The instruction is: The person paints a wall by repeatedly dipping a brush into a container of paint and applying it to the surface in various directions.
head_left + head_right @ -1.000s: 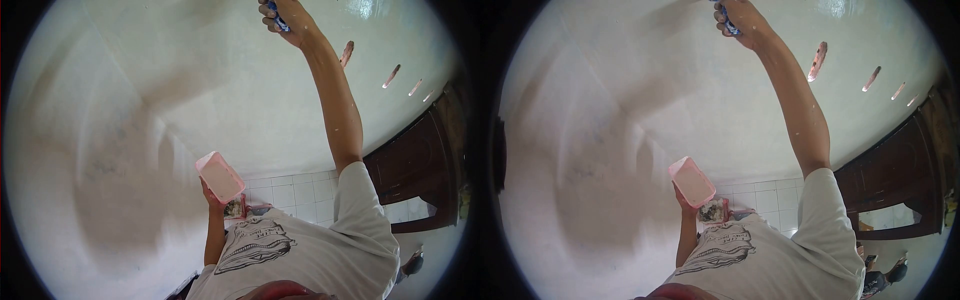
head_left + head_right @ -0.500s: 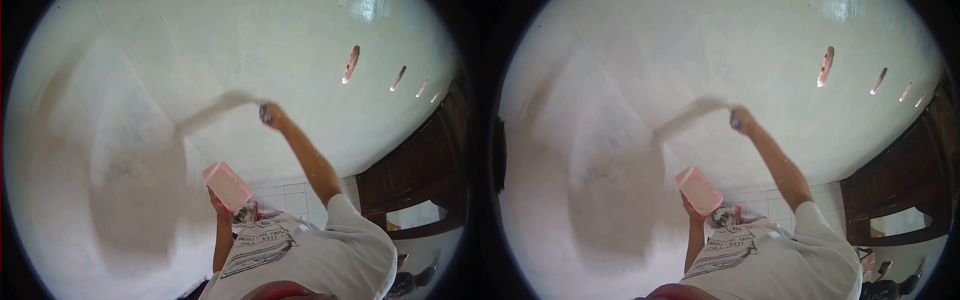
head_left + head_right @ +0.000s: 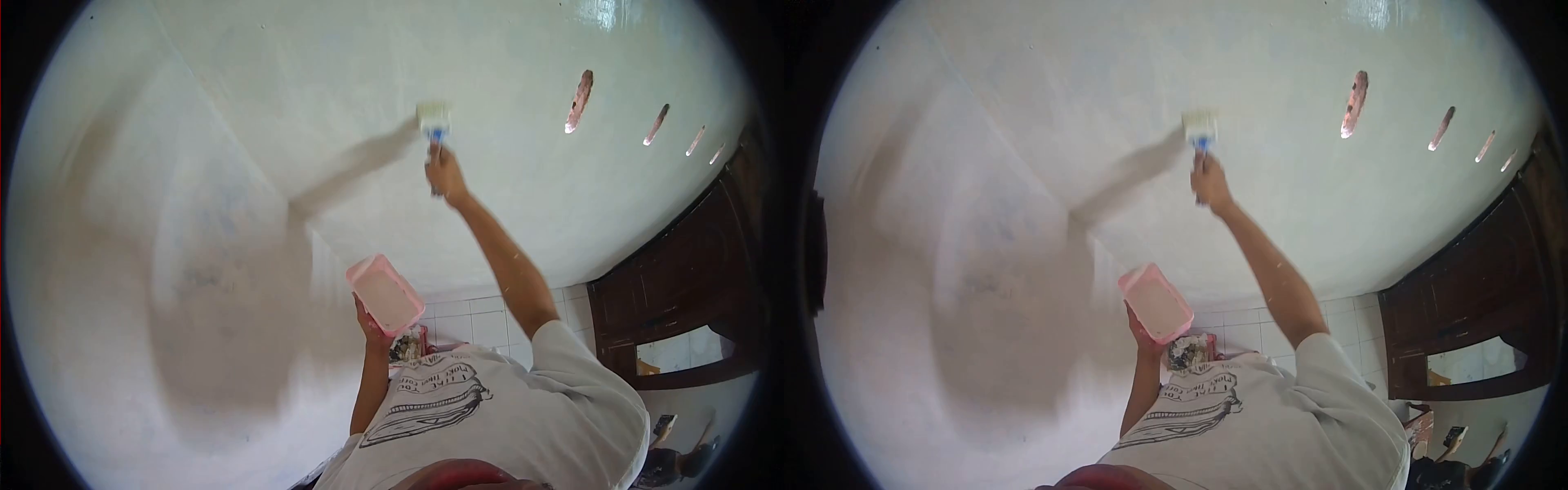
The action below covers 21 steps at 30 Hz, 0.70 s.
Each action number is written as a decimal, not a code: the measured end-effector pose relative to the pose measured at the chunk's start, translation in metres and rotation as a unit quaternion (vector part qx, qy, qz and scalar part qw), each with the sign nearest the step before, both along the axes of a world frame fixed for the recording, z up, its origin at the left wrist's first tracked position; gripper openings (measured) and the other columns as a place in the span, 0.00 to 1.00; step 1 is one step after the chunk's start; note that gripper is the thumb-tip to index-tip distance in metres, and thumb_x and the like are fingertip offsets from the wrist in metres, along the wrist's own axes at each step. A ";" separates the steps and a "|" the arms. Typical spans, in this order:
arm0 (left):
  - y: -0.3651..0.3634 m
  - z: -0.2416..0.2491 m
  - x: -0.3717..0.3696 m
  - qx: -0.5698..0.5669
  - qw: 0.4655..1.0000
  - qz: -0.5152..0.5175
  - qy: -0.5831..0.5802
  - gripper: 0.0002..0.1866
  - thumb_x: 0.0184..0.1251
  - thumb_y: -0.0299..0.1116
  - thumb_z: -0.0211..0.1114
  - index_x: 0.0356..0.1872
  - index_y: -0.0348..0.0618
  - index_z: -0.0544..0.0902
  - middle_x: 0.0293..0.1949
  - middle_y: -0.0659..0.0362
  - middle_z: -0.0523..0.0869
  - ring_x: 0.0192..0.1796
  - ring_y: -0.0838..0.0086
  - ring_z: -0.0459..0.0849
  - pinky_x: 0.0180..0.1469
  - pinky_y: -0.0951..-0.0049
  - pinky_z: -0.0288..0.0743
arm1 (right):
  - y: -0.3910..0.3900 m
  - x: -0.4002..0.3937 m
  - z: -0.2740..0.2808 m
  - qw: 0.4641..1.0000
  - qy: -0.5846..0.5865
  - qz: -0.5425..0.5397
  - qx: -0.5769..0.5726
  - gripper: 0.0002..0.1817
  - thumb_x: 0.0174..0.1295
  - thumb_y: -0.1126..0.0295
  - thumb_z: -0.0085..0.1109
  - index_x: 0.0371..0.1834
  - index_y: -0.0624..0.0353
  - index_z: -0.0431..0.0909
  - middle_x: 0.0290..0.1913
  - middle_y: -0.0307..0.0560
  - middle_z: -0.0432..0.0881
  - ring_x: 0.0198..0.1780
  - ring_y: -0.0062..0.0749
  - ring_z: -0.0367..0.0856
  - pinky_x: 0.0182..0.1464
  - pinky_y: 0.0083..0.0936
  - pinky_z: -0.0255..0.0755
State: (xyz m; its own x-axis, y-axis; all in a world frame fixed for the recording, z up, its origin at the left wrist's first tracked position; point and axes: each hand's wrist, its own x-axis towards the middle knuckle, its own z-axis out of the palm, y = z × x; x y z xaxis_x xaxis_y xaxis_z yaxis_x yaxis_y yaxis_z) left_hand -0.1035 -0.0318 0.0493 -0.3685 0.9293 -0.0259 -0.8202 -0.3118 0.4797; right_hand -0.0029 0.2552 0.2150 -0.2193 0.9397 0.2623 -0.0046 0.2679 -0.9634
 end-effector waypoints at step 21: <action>0.011 -0.010 0.022 -0.015 0.999 -0.036 0.018 0.33 0.80 0.62 0.42 0.73 0.51 0.67 0.63 0.59 0.79 0.61 0.64 0.82 0.60 0.57 0.83 | 0.023 0.084 0.036 1.000 -0.013 -0.009 -0.027 0.21 0.79 0.50 0.43 0.34 0.52 0.75 0.20 0.32 0.69 0.17 0.17 0.64 0.17 0.22 0.59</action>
State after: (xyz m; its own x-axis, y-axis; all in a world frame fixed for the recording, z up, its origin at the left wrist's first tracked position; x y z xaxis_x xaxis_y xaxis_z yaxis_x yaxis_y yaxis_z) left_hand -0.0812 -0.0212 0.0393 -0.3012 0.9526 -0.0425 -0.8226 -0.2371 0.5169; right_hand 0.0810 0.2785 0.2509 -0.2080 0.9563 0.2055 0.0246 0.2152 -0.9763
